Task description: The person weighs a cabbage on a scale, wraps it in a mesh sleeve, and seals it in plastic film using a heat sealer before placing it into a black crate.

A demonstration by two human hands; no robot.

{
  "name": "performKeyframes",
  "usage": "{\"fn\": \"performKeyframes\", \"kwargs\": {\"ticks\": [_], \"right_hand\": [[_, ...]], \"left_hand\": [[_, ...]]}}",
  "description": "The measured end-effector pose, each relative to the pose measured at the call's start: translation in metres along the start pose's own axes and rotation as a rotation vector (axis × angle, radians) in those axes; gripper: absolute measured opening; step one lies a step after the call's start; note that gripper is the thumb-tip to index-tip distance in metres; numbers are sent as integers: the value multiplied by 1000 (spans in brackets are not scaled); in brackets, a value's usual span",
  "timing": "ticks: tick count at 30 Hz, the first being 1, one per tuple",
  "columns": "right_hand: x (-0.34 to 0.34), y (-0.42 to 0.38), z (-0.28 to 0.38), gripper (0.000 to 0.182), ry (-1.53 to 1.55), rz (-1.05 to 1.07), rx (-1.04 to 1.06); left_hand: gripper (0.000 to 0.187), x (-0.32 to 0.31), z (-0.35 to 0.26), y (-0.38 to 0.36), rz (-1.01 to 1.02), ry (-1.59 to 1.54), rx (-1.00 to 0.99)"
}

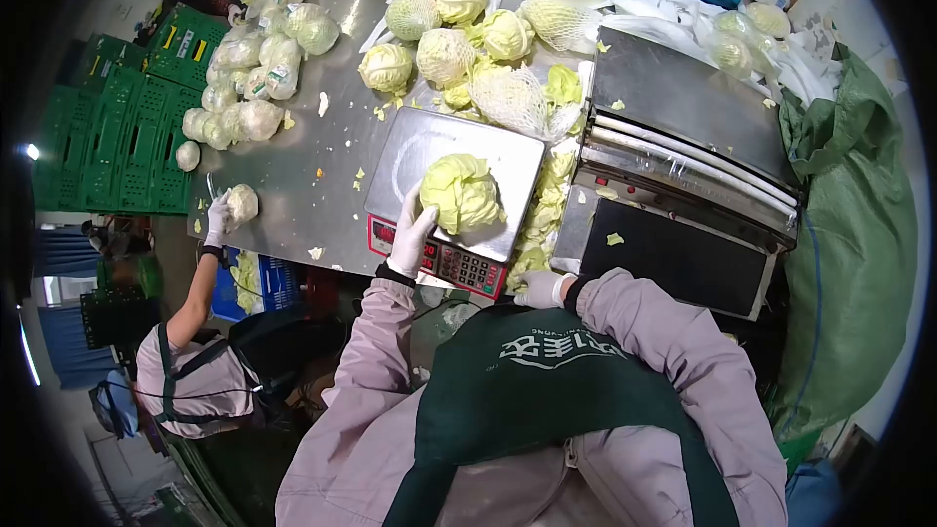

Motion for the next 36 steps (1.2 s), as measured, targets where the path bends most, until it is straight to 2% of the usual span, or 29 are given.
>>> {"fn": "performKeyframes", "kwargs": {"ticks": [1, 3, 5, 9, 11, 13, 15, 17, 19, 22, 25, 26, 27, 28, 30, 31, 32, 34, 36], "right_hand": [[-3, 0, -3, 67, -65, 113, -31], [3, -4, -3, 66, -110, 119, -25], [16, -16, 5, 65, -162, 171, -99], [33, -35, 8, 65, -293, 56, -29], [49, -57, 20, 64, -73, 50, -15], [65, -78, 33, 52, 28, -3, 129], [77, -93, 31, 42, 227, -57, 218], [92, -106, 36, 34, 423, -103, 140], [100, -115, 33, 33, 427, -247, 234], [111, -132, 35, 32, 508, -258, 201], [122, -148, 25, 32, 341, -351, 212], [124, -153, 23, 32, 343, -350, 190], [124, -155, 20, 33, 349, -350, 171], [125, -158, 19, 34, 315, -400, 225], [125, -165, 21, 35, 320, -370, 200], [130, -176, 10, 35, 344, -378, 179], [129, -178, 4, 36, 363, -374, 161], [135, -188, -3, 39, 435, -359, 168], [150, -197, -8, 37, 524, -373, 264]], "left_hand": [[62, 2, 4, -1, -2, 1, 0], [58, 10, 13, -7, -83, -150, 105], [54, 20, 15, -13, -125, -101, 123], [59, 53, 1, -28, -332, -74, 56], [54, 75, -3, -40, -467, -136, 0], [56, 86, -15, -53, -551, -182, -31], [55, 90, -22, -63, -602, -189, -41], [55, 89, -27, -68, -622, -190, -51], [55, 86, -30, -68, -637, -192, -62], [54, 67, -37, -60, -599, -169, -92], [53, 35, -39, -41, -442, 2, -136], [62, 24, -37, -33, -375, 64, -110], [79, 13, -33, -25, -321, 129, -95], [89, 1, -30, -18, -287, 220, -62], [108, -15, -12, -4, -147, 374, -23], [100, -50, -40, -1, -135, 127, 199], [91, -43, -30, 8, -122, 165, -52], [77, -16, 2, 13, -199, -10, 43], [76, -47, -22, 24, -104, -197, 24]]}}
Point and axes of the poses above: each hand's wrist, its own y-axis towards the middle knuckle, its own x-axis out of the back of the hand, z = x × y, the point moved 4 cm from there along y, towards the middle knuckle, and after that the axes turned 1 degree about y, right-handed, at the moved point
